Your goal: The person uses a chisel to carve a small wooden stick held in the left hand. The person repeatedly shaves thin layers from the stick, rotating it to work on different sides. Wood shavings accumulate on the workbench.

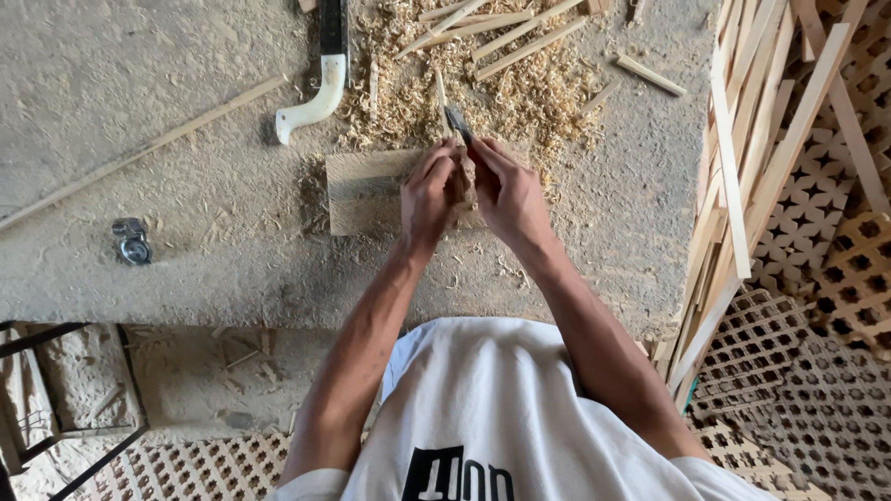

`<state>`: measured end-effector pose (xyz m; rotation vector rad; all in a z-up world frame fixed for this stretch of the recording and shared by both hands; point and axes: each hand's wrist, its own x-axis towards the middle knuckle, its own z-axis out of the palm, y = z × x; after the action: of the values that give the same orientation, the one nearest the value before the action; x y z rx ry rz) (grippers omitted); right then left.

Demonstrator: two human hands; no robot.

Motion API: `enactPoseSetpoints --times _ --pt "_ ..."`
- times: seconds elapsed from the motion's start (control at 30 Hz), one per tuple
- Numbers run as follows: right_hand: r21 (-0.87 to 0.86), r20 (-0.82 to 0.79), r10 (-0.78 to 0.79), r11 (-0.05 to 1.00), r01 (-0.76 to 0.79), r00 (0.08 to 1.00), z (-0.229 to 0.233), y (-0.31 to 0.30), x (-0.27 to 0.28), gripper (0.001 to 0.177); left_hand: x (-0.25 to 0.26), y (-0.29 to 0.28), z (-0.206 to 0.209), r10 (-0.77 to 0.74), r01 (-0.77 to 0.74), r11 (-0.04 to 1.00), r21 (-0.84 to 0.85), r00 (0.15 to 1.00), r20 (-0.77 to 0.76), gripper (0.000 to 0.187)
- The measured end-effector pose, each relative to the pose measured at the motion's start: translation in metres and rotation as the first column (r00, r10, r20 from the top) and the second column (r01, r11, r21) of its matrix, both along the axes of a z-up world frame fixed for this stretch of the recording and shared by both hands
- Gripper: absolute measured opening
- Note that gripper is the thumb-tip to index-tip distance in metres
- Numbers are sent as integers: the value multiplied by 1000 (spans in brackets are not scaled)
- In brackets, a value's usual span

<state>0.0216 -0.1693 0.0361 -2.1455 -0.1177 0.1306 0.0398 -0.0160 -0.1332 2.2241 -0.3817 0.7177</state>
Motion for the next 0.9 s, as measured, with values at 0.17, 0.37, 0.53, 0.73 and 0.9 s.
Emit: enactPoseSetpoints --times 0.17,0.37,0.53,0.73,0.9 --pt "-69 78 13 998 -8 997 -19 3 7 43 -7 -4 43 10 -12 1000 -23 998 -66 17" --pt "-92 106 44 995 -34 993 -15 6 5 45 -8 -5 33 77 -77 997 -6 996 -50 13" --pt "-124 129 35 992 -19 991 -8 16 11 49 -14 -5 57 61 -60 998 24 996 -69 8" --pt "-214 92 69 976 -48 993 1 10 3 51 -6 -8 26 94 -93 995 34 995 -38 13" --pt "-221 134 85 974 -54 987 17 20 17 49 -10 -8 44 71 -68 997 41 996 -62 11"
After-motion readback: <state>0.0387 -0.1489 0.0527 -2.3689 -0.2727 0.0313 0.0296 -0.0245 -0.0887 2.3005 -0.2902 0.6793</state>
